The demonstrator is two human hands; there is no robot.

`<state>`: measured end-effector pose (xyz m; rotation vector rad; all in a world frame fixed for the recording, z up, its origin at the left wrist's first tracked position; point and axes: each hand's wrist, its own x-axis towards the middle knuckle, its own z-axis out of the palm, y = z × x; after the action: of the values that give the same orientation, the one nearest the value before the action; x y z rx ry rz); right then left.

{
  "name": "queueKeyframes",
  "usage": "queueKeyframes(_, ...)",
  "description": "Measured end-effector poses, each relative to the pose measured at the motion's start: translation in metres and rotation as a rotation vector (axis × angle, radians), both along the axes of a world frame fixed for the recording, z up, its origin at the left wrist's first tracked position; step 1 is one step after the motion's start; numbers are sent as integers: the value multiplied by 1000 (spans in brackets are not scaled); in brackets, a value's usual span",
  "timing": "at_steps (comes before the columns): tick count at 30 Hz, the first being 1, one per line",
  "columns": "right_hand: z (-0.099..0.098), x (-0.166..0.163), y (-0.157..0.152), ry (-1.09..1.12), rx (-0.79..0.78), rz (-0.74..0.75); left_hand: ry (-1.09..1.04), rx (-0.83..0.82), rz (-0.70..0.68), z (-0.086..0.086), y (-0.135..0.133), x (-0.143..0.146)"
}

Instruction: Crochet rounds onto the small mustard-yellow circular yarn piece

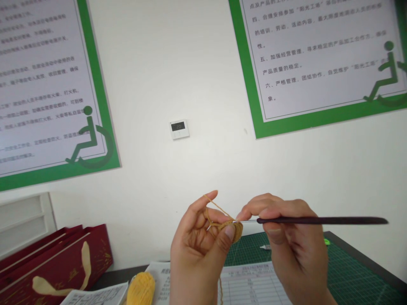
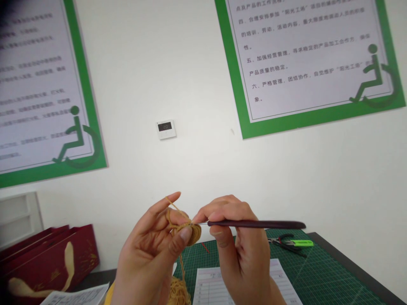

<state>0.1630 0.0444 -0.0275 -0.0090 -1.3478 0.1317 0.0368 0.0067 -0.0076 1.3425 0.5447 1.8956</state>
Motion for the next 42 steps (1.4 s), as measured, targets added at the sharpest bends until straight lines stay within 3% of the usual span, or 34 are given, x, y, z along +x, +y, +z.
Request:
queueKeyframes(6,8,11,-5,-215,228,-300,28,20,-25,0,-1,1)
queueKeyframes(9,11,13,-7,-208,275,-424,-15,0,-5,2,-5,5)
queueKeyframes(11,10,11,-6,-190,272,-394,-15,-17,-35,3,-6,5)
queueKeyframes(16,-1,-2,6,-89,199,-156,-17,-96,-189,3,-5,-3)
queueKeyframes(21,-12,-8,19,-58,140,-37,-36,-148,-217,4,-4,-6)
queueKeyframes(23,-15,-8,21,-29,156,-126,-49,-149,-204,4,-5,-4)
queueKeyframes(27,-16,-11,17,24,278,-526,-15,-92,-92,3,-7,2)
queueKeyframes(29,-15,-12,12,22,308,-557,31,-49,-18,3,-7,5)
queueKeyframes(34,-11,-12,2,81,67,-171,77,9,82,3,-6,6)
queueKeyframes(40,1,-12,2,171,-573,536,5,-34,-63,6,-6,2)
queueKeyframes(42,4,-15,3,126,-690,745,-12,-50,-87,6,-5,1)
